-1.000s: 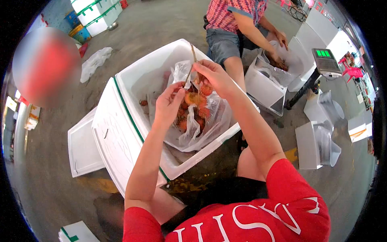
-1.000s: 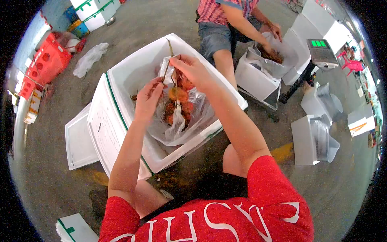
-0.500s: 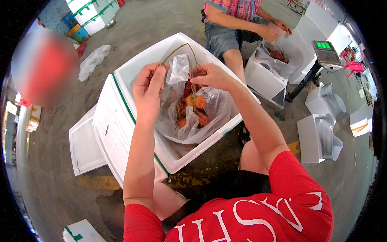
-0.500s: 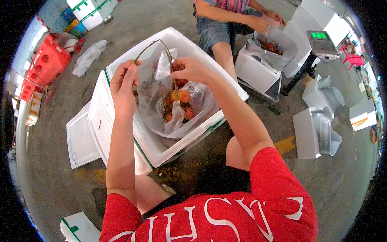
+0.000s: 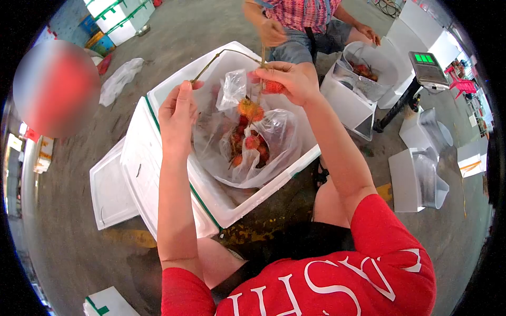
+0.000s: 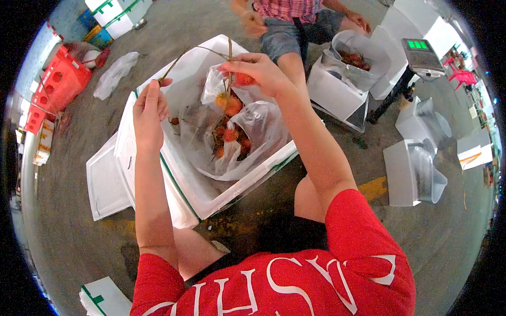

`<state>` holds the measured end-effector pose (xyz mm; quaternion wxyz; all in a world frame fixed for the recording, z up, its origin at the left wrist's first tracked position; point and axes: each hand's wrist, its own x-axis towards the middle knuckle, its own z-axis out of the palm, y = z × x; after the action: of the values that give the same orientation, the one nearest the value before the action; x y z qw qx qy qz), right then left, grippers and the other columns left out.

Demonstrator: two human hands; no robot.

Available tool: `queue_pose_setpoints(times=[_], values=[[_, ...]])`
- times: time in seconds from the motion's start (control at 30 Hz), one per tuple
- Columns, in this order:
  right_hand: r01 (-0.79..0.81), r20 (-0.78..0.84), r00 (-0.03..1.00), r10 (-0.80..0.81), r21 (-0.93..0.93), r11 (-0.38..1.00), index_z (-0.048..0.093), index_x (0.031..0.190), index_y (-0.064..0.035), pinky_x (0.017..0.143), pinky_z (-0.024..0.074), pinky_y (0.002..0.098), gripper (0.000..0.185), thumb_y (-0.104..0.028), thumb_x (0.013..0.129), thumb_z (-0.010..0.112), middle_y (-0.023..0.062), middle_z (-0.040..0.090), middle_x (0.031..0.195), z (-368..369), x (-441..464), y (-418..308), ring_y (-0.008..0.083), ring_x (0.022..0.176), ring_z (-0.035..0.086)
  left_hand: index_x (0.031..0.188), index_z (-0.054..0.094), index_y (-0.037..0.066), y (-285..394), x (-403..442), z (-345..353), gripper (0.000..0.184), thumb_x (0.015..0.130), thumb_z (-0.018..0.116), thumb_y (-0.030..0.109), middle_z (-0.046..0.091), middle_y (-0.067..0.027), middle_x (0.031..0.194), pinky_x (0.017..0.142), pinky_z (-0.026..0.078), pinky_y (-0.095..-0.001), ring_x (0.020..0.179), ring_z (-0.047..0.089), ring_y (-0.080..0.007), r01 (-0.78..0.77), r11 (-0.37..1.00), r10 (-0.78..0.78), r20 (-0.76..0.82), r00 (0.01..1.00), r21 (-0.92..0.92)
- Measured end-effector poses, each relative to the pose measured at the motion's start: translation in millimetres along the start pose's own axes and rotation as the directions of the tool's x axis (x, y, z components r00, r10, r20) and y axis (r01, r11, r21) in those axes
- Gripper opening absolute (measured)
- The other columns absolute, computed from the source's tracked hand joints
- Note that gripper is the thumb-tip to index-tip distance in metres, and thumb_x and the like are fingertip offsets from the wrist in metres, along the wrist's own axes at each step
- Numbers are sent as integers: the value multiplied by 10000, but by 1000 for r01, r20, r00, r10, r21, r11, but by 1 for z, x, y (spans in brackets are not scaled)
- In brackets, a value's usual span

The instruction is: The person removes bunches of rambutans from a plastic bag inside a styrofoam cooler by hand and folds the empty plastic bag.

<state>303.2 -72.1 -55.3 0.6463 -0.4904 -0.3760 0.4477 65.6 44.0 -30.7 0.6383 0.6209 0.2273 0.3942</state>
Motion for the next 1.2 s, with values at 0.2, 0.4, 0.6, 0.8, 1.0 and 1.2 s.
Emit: queue_pose_setpoints(times=[0.2, 0.4, 0.6, 0.8, 1.0, 1.2], values=[[48, 74, 996, -49, 20, 999, 621, 973, -15, 783, 514, 335, 280, -290, 930, 590, 55, 636, 877, -19, -1, -10, 214, 952, 656, 893, 643, -2, -6, 4, -4, 441, 960, 550, 423, 344, 77, 593, 490, 229, -215, 527, 274, -26, -50, 985, 66, -92, 994, 167], [-184, 263, 963, 60, 476, 860, 544, 1217, 44, 965, 449, 401, 534, -423, 977, 444, 138, 629, 1064, -28, 7, 7, 268, 1088, 592, 812, 611, 21, 0, 8, -11, 433, 961, 549, 423, 339, 77, 584, 497, 232, -225, 524, 272, -30, -148, 989, 150, -237, 960, 27], [11, 91, 996, -20, 98, 995, 546, 1239, 42, 963, 459, 346, 404, -272, 992, 487, 119, 642, 1114, -34, 11, 23, 206, 1061, 607, 862, 657, -11, 20, 10, -45, 395, 988, 524, 339, 401, 60, 602, 514, 271, -226, 544, 325, -40, -265, 939, 305, -176, 936, 219], [141, 112, 986, -120, -199, 970, 625, 1128, 5, 866, 492, 289, 262, -161, 982, 484, 75, 676, 1031, 8, 4, 7, 173, 973, 634, 868, 681, 5, 21, -1, -43, 316, 931, 573, 295, 599, -151, 654, 597, 447, -341, 588, 575, -240, -256, 468, 28, 275, 961, 846], [352, 343, 925, -161, -618, 703, 621, 1035, -19, 754, 503, 323, 233, -183, 980, 465, 90, 698, 882, 53, 6, 40, 160, 828, 658, 898, 657, -23, -12, 2, -19, 328, 943, 557, 286, 625, -150, 705, 626, 459, -342, 621, 582, -243, -304, 519, 46, 329, 943, 799], [121, 300, 954, 30, -471, 874, 599, 1023, 9, 706, 470, 277, 229, -160, 989, 449, 33, 568, 738, 54, 11, 68, 114, 718, 576, 1013, 652, 43, -15, -4, -17, 237, 924, 574, 248, 640, -152, 780, 658, 466, -348, 664, 595, -285, -263, 615, -9, 341, 940, 744]])
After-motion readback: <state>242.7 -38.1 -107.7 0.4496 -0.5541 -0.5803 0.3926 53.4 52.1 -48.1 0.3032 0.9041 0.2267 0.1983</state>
